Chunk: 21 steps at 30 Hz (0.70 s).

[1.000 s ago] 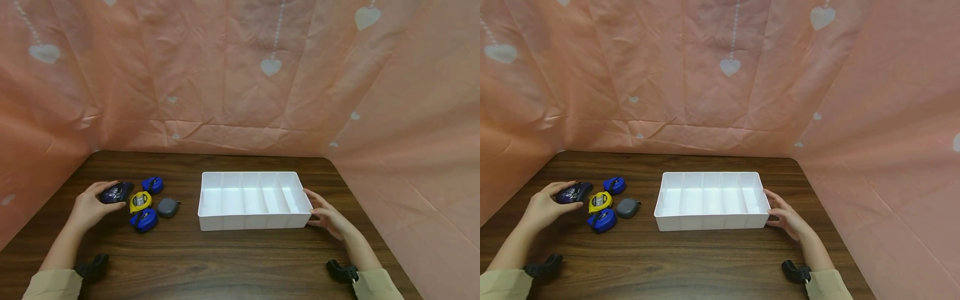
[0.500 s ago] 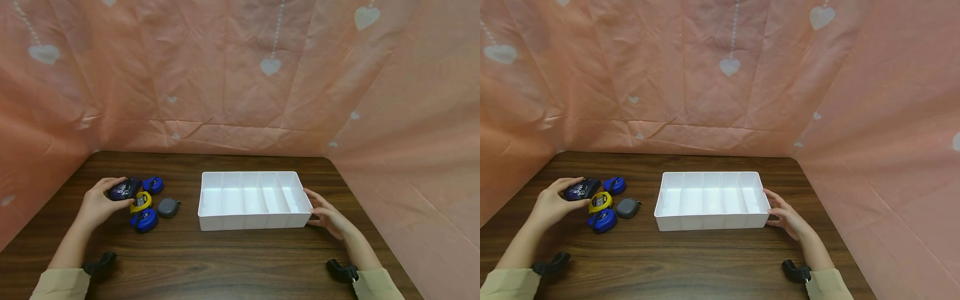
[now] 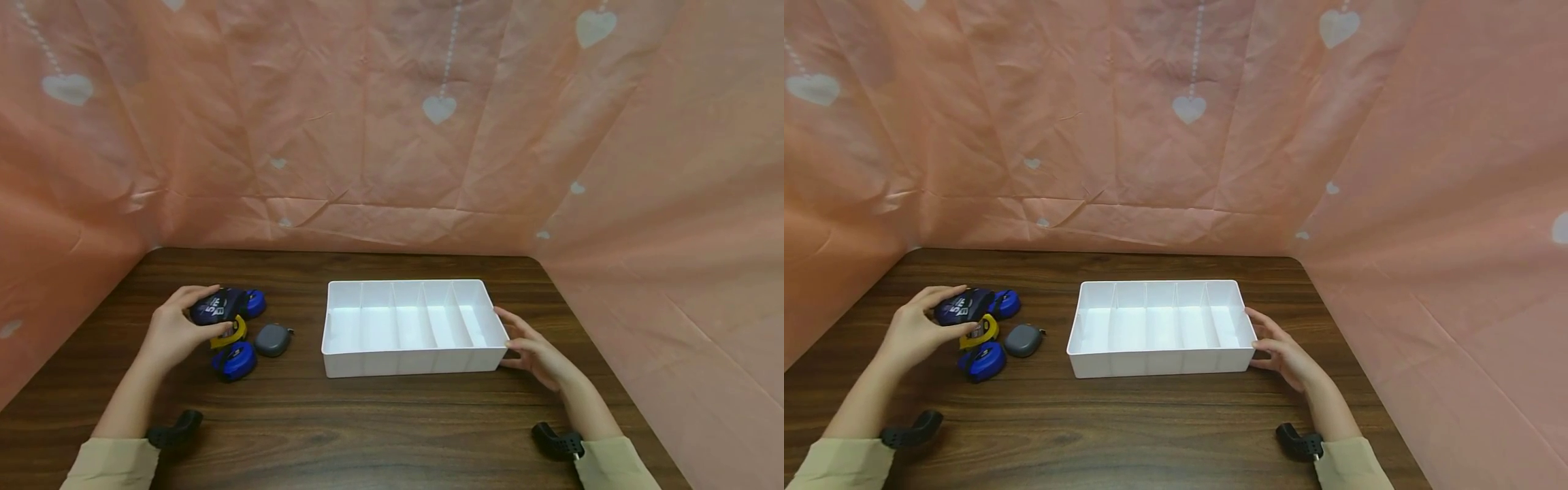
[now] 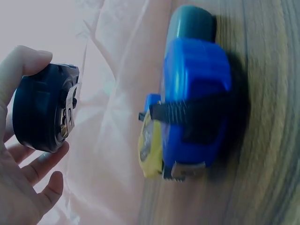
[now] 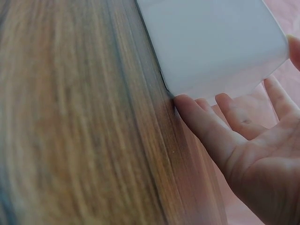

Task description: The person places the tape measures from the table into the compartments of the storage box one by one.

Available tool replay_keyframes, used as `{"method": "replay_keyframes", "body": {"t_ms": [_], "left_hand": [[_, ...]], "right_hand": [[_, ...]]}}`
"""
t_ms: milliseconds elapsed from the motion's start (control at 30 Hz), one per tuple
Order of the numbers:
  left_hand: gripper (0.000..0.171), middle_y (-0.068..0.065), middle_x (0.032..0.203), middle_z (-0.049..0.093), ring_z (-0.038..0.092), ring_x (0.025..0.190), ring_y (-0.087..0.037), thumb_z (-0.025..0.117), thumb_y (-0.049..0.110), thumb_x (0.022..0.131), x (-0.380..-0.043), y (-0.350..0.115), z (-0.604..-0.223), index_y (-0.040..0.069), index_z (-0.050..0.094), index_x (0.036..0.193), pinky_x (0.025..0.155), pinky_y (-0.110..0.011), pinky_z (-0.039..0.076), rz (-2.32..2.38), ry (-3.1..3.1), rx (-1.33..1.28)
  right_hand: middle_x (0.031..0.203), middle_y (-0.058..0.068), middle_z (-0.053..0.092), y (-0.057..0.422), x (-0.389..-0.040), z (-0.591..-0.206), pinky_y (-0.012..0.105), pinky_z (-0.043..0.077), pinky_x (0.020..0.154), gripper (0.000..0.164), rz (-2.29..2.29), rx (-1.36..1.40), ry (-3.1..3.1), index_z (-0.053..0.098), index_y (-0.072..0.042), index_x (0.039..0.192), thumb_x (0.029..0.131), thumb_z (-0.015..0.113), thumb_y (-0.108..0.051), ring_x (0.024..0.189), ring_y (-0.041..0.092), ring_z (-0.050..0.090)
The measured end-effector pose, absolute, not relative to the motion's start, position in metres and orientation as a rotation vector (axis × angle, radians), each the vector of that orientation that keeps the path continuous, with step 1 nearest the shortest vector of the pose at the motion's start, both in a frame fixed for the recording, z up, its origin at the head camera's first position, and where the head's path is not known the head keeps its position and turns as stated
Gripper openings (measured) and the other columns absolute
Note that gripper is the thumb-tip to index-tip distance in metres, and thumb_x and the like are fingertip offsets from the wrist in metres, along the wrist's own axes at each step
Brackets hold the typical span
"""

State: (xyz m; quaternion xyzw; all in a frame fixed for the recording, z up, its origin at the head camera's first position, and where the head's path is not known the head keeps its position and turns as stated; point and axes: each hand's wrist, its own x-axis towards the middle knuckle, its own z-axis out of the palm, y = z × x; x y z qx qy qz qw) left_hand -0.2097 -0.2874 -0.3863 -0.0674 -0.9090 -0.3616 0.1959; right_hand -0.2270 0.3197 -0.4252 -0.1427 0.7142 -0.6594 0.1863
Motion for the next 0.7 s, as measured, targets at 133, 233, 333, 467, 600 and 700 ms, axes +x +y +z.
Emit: {"method": "replay_keyframes", "body": {"t_ms": [133,233,333,467,600,700], "left_hand": [[0.068,-0.014,0.12,0.053,0.05,0.108,-0.035,0.087,0.02,0.071,-0.21,-0.28,-0.382,0.003,0.058,0.131,0.081,-0.039,0.043,-1.05,-2.55,-0.204],[0.067,-0.014,0.121,0.053,0.049,0.11,-0.036,0.086,0.02,0.072,-0.211,-0.275,-0.38,0.003,0.058,0.131,0.084,-0.053,0.041,-1.086,-2.545,-0.223],[0.067,-0.014,0.121,0.053,0.049,0.111,-0.037,0.086,0.021,0.072,-0.212,-0.27,-0.378,0.003,0.058,0.13,0.085,-0.056,0.04,-1.111,-2.54,-0.246],[0.067,-0.014,0.121,0.053,0.049,0.111,-0.037,0.086,0.018,0.072,-0.215,-0.264,-0.377,0.003,0.058,0.13,0.087,-0.057,0.04,-1.119,-2.528,-0.283],[0.066,-0.013,0.121,0.054,0.05,0.111,-0.036,0.086,0.017,0.071,-0.217,-0.258,-0.377,0.003,0.059,0.129,0.087,-0.054,0.041,-1.112,-2.517,-0.316],[0.066,-0.012,0.121,0.054,0.051,0.109,-0.032,0.087,0.021,0.071,-0.217,-0.254,-0.377,0.003,0.06,0.129,0.085,-0.038,0.043,-1.102,-2.519,-0.327]], "right_hand": [[0.15,0.026,0.011,0.319,-0.227,-0.425,0.059,0.037,0.095,0.066,-1.856,-0.409,2.016,0.013,-0.017,0.155,0.098,0.045,-0.012,0.118,0.02,0.046],[0.15,0.028,0.01,0.318,-0.226,-0.424,0.06,0.037,0.095,0.065,-1.852,-0.422,2.019,0.013,-0.017,0.155,0.098,0.045,-0.012,0.12,0.021,0.045],[0.15,0.028,0.011,0.318,-0.226,-0.423,0.061,0.036,0.095,0.065,-1.85,-0.42,2.024,0.014,-0.018,0.155,0.098,0.045,-0.013,0.12,0.022,0.043],[0.149,0.027,0.011,0.317,-0.226,-0.423,0.061,0.036,0.095,0.065,-1.853,-0.407,2.027,0.013,-0.017,0.155,0.098,0.045,-0.012,0.121,0.023,0.043],[0.149,0.026,0.011,0.317,-0.225,-0.424,0.061,0.036,0.095,0.066,-1.858,-0.398,2.027,0.012,-0.016,0.155,0.098,0.046,-0.012,0.121,0.023,0.043],[0.15,0.027,0.011,0.317,-0.225,-0.424,0.061,0.036,0.095,0.066,-1.859,-0.402,2.026,0.013,-0.017,0.155,0.098,0.045,-0.012,0.121,0.024,0.042]]}}
